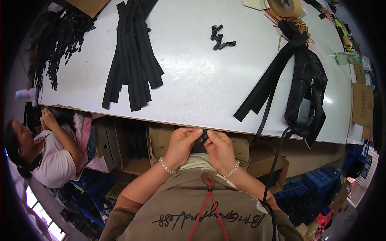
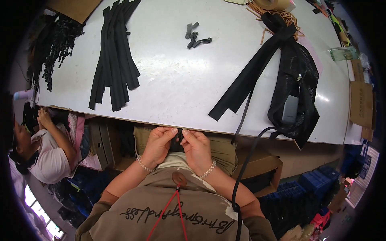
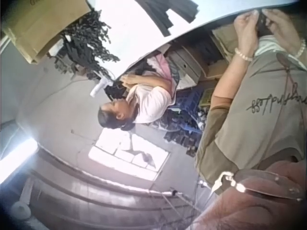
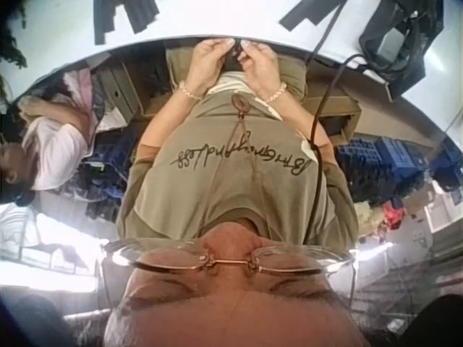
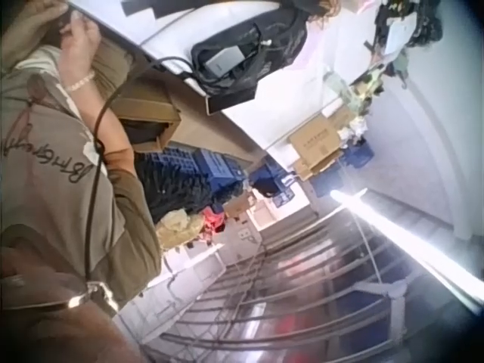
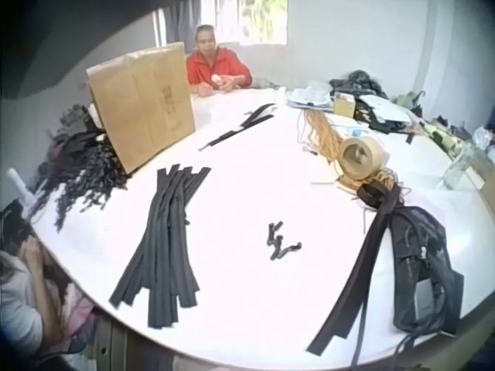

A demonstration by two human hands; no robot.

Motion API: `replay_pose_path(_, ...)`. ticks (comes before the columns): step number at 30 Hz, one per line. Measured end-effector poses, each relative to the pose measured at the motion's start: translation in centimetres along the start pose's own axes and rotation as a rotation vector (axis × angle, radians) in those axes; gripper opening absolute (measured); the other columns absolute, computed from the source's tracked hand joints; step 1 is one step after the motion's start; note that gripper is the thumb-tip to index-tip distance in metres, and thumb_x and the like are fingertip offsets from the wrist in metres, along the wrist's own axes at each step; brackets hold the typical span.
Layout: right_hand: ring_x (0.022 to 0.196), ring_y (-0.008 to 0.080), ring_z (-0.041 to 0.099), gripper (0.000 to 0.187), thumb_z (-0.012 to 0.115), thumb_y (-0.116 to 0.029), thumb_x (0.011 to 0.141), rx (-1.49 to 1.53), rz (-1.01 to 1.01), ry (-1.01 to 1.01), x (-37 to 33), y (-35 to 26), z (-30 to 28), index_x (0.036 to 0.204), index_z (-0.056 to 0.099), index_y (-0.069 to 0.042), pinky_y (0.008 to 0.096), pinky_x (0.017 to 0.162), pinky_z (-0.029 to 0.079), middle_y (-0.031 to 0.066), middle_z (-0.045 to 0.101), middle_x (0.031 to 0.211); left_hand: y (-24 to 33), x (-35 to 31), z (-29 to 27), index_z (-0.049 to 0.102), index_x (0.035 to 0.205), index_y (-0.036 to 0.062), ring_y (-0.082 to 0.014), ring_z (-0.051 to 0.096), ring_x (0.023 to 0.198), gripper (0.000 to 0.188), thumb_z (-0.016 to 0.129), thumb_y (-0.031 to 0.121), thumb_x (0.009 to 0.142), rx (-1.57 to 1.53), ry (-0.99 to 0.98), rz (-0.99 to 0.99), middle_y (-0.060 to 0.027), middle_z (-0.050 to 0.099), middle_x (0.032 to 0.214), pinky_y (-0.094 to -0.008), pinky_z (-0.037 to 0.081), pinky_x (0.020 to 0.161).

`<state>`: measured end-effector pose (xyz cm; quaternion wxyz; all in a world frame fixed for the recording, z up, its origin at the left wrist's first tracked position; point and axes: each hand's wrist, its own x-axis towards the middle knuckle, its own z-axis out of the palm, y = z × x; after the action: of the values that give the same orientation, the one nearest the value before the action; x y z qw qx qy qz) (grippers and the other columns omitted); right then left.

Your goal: The person is assembling bag straps by threading fabric webbing through plastic buckles at a manufacturing workbench.

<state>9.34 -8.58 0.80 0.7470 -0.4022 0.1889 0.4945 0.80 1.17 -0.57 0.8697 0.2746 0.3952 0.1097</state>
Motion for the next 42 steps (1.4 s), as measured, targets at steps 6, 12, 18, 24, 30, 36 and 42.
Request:
replay_pose_path(6,0.066,0.0096,0.053,0.002,0.058,-0.005,0.085,0.124,0.074,0.081,-0.2,0.0,0.5,0.087,0.059,-0.003,0.0224,0.063,0.044,0.0017,0.058,0.077,0.4,-0.2,0.3,0.063,0.091,-0.0002,-0.0096,0.06,0.075,0.009,0.058,0.005,0.086,-0.042,-0.067,-0.02,-0.0062,0.065,0.084,-0.0213,0.048,0.07)
replay_pose_path(12,0.066,0.01,0.052,0.005,0.058,-0.007,0.086,0.073,0.136,-0.035,0.4,-0.4,-0.6,0.089,0.058,-0.003,0.0224,0.063,0.043,0.0024,0.058,0.079,0.9,-0.8,0.4,0.062,0.093,-0.0002,-0.0095,0.06,0.074,0.011,0.058,0.008,0.087,-0.05,-0.069,-0.028,-0.0068,0.065,0.084,-0.0208,0.048,0.068)
replay_pose_path(18,0.073,0.0105,0.054,0.008,0.057,-0.001,0.084,-0.124,-0.039,-0.218,-1.2,-1.0,-0.6,0.093,0.058,0.0,0.0235,0.068,0.045,0.0041,0.058,0.084,1.7,-2.7,0.6,0.061,0.091,0.0002,-0.0085,0.057,0.078,0.013,0.063,-0.004,0.079,0.255,-0.058,0.194,-0.0058,0.062,0.087,-0.0213,0.048,0.07)
replay_pose_path(24,0.082,0.013,0.054,0.011,0.058,0.006,0.081,-0.203,-0.264,-0.368,-1.9,-1.5,-0.4,0.09,0.058,0.002,0.0252,0.074,0.047,0.0068,0.055,0.092,2.1,-3.2,1.0,0.061,0.083,-0.0033,-0.0145,0.06,0.08,0.011,0.061,-0.011,0.076,0.406,-0.2,0.514,-0.0093,0.062,0.087,-0.0245,0.051,0.071)
replay_pose_path(30,0.085,0.0144,0.053,0.015,0.061,0.01,0.076,-0.426,-0.543,-0.465,-1.8,-2.0,-0.8,0.088,0.059,0.001,0.0244,0.073,0.044,0.0088,0.054,0.093,2.8,-3.3,1.1,0.062,0.08,-0.0018,-0.0169,0.06,0.08,0.015,0.059,-0.015,0.073,0.505,-0.289,0.638,-0.0104,0.062,0.085,-0.0255,0.051,0.069)
replay_pose_path(36,0.086,0.0144,0.052,0.016,0.061,0.011,0.075,-0.509,-0.617,-0.497,-2.1,-2.5,-0.7,0.087,0.059,0.0,0.0236,0.074,0.044,0.0096,0.053,0.094,3.1,-3.1,1.1,0.063,0.078,0.0004,-0.0175,0.06,0.079,0.015,0.061,-0.013,0.072,0.618,-0.33,0.761,-0.0089,0.063,0.082,-0.027,0.05,0.068)
replay_pose_path(42,0.086,0.0137,0.052,0.016,0.061,0.011,0.076,-0.512,-0.561,-0.484,-2.3,-2.8,-0.3,0.089,0.057,0.002,0.0232,0.074,0.044,0.0094,0.053,0.095,2.3,-3.1,0.9,0.061,0.083,-0.0009,-0.0162,0.059,0.08,0.014,0.062,-0.011,0.074,0.545,-0.323,0.711,-0.009,0.062,0.087,-0.0258,0.049,0.072)
